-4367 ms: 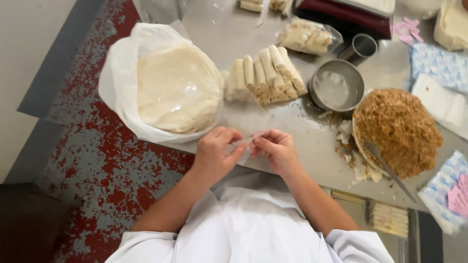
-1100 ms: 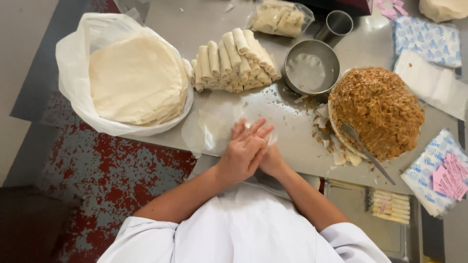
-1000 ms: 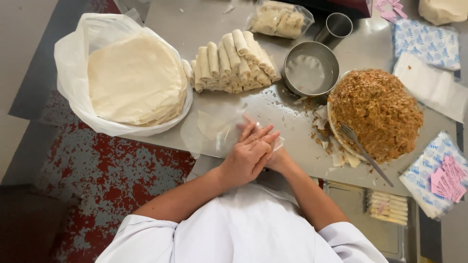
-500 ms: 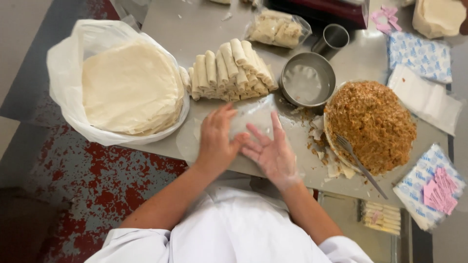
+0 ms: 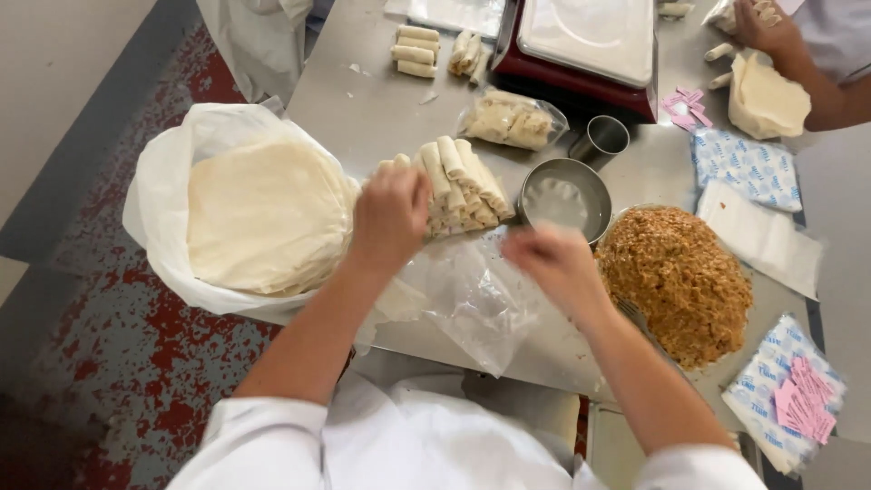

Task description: The person places several white food rolls into a small plastic bag, seals the bag with a pink sticker, and places the bag onto a metal tray.

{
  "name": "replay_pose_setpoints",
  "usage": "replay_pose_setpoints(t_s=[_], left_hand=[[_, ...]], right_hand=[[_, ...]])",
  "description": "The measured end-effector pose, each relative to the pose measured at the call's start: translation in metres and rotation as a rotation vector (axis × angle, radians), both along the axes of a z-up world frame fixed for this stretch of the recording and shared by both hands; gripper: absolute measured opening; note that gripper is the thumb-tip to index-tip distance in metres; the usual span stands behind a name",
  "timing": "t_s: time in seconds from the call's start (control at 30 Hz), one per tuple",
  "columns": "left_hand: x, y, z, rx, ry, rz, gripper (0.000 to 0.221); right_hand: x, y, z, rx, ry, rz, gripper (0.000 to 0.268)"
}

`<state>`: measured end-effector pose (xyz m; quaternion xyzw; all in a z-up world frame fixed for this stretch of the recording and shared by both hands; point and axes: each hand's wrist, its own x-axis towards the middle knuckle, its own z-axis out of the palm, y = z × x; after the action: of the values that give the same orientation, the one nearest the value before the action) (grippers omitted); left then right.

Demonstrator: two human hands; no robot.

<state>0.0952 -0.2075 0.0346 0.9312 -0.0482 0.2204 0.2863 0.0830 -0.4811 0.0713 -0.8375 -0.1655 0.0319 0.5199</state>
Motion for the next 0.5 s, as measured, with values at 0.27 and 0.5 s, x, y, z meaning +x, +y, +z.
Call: replay_pose_setpoints(t_s=[0.27, 0.5], left_hand=[[0.080, 0.022, -0.007, 0.059, 0.357, 0.053, 0.043], [0.051, 0.014, -0.010, -0.293, 0.081, -0.039, 0.040]], right_hand=[[0.193, 0.104, -0.034, -0.515, -0.113, 0.086, 0.042], [0.127, 0.080, 0.004, 0.026, 0.070, 0.129, 0.060]])
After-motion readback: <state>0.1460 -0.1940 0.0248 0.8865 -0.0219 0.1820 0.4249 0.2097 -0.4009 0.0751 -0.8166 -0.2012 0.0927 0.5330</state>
